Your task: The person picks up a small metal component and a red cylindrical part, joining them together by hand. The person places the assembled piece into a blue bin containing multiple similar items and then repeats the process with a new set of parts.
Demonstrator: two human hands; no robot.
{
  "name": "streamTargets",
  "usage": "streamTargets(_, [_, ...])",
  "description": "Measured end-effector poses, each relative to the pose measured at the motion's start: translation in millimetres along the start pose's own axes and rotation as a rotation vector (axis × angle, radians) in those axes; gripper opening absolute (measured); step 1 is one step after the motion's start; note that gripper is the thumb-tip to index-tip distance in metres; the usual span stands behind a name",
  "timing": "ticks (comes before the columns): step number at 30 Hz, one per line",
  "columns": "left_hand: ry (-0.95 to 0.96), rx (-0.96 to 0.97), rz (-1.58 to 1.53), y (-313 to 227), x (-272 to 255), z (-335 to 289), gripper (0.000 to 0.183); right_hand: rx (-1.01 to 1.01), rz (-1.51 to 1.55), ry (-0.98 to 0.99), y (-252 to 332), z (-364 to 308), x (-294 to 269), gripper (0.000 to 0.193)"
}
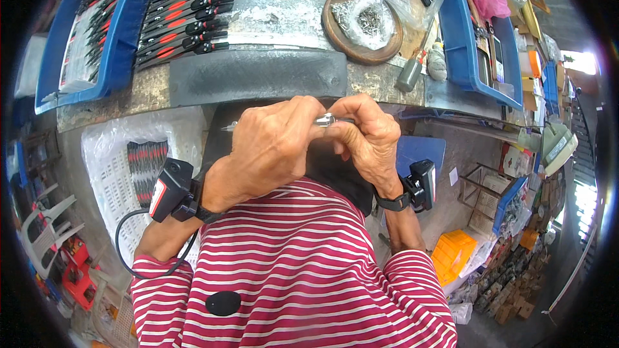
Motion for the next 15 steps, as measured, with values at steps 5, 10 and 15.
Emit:
streamTargets(5, [0.018, 0.026, -0.033, 3.2, -2.1, 1.5, 0.017, 0.028, 0.065, 0.045, -4.8, -1.1, -2.6, 0.015])
streamTargets(10, [0.075, 0.007, -0.108, 6.3, -8.1, 5.8, 0.016, 0.177, 0.258, 0.045, -7.0, -3.0, -3.9, 0.018])
streamTargets(15, [0.075, -0.016, -0.173, 4.1, -8.5, 5.3, 0.014, 0.183, 0.312, 0.040, -7.6, -5.4, -3.0, 0.017])
Point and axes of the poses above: each hand's wrist, its own z-axis towards the middle knuckle, its own x-axis out of the palm, y = z × x, the point moved 1 cm from there along z, towards the middle knuckle, and after that the axes turned 9 degrees about -z, right-handed, at the moved point
